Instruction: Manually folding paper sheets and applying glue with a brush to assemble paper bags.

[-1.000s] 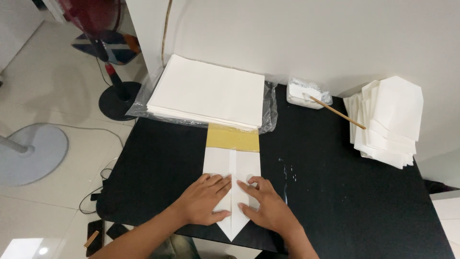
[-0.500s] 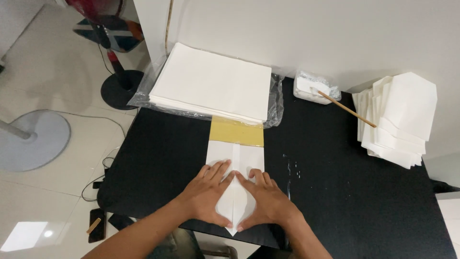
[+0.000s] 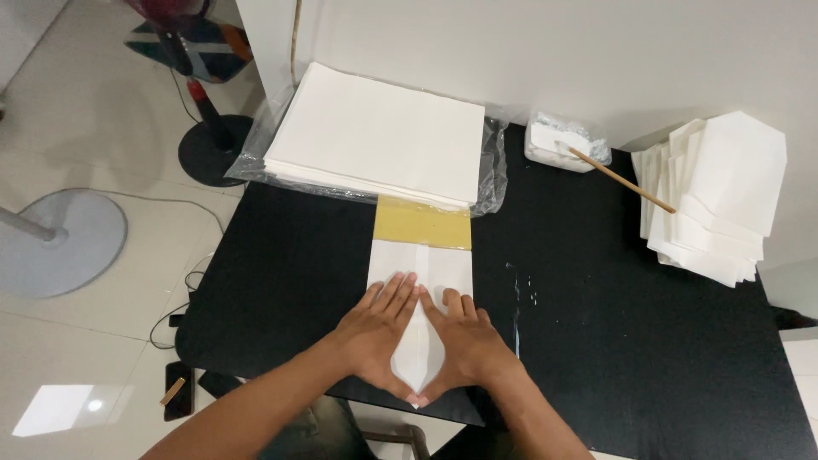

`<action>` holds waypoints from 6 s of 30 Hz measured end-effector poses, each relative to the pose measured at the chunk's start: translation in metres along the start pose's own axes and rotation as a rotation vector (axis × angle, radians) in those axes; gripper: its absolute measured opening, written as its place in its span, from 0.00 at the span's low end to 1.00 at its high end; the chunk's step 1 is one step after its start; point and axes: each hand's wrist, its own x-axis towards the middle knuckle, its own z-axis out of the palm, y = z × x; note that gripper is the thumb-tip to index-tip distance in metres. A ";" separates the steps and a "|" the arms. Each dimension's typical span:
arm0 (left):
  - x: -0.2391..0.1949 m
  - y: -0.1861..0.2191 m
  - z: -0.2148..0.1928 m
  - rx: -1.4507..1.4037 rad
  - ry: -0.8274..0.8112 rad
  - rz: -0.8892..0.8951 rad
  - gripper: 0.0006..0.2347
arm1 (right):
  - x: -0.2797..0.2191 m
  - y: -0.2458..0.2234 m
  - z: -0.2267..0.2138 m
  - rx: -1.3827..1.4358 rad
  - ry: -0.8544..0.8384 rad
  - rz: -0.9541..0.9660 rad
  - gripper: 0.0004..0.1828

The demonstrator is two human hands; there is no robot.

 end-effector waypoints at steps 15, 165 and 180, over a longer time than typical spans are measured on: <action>-0.016 -0.035 0.071 0.014 0.506 0.119 0.44 | -0.022 0.045 0.035 0.202 0.167 -0.048 0.55; -0.034 -0.048 0.075 0.107 0.611 -0.028 0.27 | -0.014 0.076 0.073 0.181 0.672 -0.238 0.25; -0.028 -0.052 0.050 0.140 0.461 0.049 0.33 | -0.014 0.068 0.035 0.190 0.293 -0.084 0.37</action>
